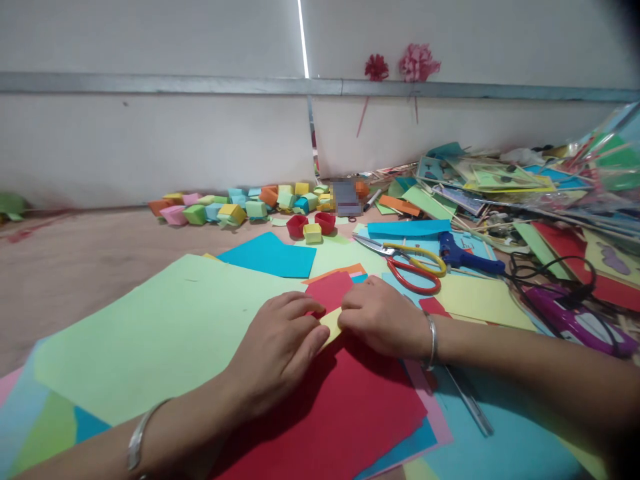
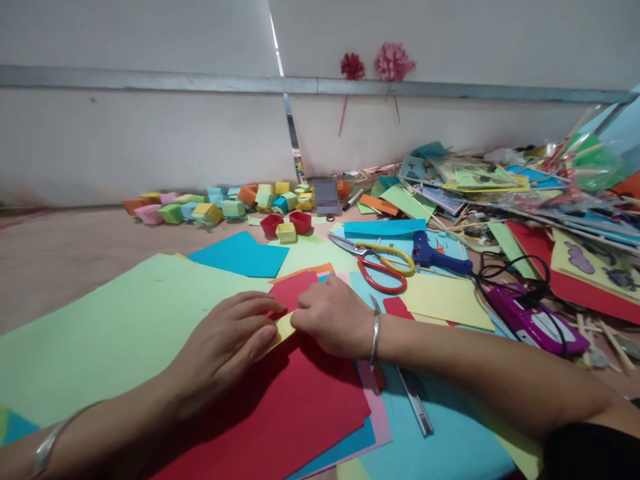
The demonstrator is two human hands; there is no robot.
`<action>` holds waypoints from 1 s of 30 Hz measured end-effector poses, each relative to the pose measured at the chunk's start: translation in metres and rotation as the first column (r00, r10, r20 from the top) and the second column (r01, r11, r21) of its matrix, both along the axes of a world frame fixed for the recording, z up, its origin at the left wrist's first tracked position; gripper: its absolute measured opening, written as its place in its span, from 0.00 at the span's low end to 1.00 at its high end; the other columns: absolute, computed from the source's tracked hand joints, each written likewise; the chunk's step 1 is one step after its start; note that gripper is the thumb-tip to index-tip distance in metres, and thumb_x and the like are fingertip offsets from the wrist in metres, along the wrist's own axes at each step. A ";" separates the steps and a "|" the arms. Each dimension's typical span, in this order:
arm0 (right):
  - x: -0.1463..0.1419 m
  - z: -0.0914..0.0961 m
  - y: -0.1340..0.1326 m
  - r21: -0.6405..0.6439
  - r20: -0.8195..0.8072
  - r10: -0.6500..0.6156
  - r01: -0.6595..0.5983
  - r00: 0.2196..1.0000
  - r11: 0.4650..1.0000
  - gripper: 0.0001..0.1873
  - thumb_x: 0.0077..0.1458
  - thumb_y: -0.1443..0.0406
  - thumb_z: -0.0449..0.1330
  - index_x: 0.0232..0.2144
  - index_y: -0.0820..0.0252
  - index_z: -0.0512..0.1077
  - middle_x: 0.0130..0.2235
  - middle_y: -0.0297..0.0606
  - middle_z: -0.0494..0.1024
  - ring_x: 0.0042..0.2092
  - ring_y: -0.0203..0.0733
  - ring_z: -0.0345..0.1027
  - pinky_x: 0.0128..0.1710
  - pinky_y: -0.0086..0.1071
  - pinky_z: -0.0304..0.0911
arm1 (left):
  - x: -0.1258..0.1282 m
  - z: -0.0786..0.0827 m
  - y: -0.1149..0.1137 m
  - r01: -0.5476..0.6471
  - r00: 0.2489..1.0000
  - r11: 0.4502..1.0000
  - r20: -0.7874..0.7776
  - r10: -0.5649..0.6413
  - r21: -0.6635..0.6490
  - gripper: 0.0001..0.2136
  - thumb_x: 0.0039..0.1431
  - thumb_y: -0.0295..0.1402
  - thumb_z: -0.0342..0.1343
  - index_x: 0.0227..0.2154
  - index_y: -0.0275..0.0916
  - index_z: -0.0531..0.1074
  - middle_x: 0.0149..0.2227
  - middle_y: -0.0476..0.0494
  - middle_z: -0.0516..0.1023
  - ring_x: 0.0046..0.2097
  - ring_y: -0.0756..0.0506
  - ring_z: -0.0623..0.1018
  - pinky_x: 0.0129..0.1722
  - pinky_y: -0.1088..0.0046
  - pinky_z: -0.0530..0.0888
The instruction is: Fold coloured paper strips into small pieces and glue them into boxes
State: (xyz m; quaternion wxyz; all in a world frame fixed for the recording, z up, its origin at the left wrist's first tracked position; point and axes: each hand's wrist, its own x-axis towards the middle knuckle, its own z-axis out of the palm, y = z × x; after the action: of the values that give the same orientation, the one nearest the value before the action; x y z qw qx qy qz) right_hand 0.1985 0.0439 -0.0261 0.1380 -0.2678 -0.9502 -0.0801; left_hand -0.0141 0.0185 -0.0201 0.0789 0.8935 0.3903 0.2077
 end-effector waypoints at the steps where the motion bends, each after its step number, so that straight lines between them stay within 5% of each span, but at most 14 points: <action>1: 0.000 0.001 -0.001 -0.037 0.034 -0.013 0.014 0.999 0.999 0.11 0.60 0.71 0.55 0.27 0.60 0.73 0.30 0.35 0.74 0.31 0.37 0.56 0.30 0.35 0.39 | 0.000 0.001 0.000 -0.024 1.000 1.000 -0.017 0.024 -0.009 0.21 0.67 0.33 0.40 0.24 0.40 0.75 0.36 0.41 0.80 0.40 0.42 0.75 0.42 0.58 0.71; 6: -0.003 0.016 -0.010 -0.154 0.214 0.001 0.033 0.977 0.988 0.10 0.61 0.71 0.57 0.29 0.61 0.76 0.31 0.36 0.73 0.33 0.38 0.56 0.30 0.35 0.39 | 0.001 0.002 -0.002 -0.108 0.986 0.994 -0.133 0.103 -0.033 0.11 0.59 0.39 0.52 0.28 0.39 0.74 0.31 0.42 0.75 0.33 0.42 0.70 0.33 0.62 0.67; 11: -0.009 0.026 -0.019 -0.137 0.285 -0.012 0.053 0.958 0.989 0.11 0.62 0.71 0.56 0.30 0.64 0.76 0.31 0.39 0.74 0.33 0.39 0.57 0.30 0.36 0.38 | 0.004 0.001 -0.005 -0.100 0.979 0.993 -0.185 0.087 -0.064 0.07 0.59 0.34 0.50 0.30 0.38 0.71 0.32 0.40 0.73 0.33 0.42 0.71 0.31 0.65 0.66; 22: -0.009 0.019 -0.029 0.012 0.264 -0.054 0.053 0.963 0.999 0.14 0.61 0.74 0.55 0.24 0.64 0.73 0.27 0.40 0.73 0.30 0.38 0.58 0.29 0.36 0.38 | 0.005 -0.002 -0.011 0.173 0.902 0.939 -0.431 -0.030 0.298 0.12 0.52 0.19 0.46 0.20 0.39 0.68 0.22 0.45 0.71 0.25 0.45 0.66 0.24 0.67 0.59; 30: -0.009 0.017 -0.033 0.084 0.242 -0.024 0.003 0.970 0.996 0.15 0.59 0.75 0.54 0.22 0.64 0.72 0.24 0.40 0.73 0.27 0.38 0.57 0.28 0.36 0.37 | 0.001 -0.006 -0.014 0.082 0.933 0.917 -0.355 0.068 0.390 0.09 0.52 0.19 0.47 0.26 0.39 0.69 0.23 0.46 0.71 0.24 0.45 0.69 0.22 0.69 0.61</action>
State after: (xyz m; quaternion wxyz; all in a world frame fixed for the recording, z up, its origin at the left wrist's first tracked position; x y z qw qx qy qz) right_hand 0.1895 0.0113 -0.0089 0.0311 -0.2566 -0.9539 -0.1525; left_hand -0.0135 0.0045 -0.0265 -0.1769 0.9149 0.3443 0.1149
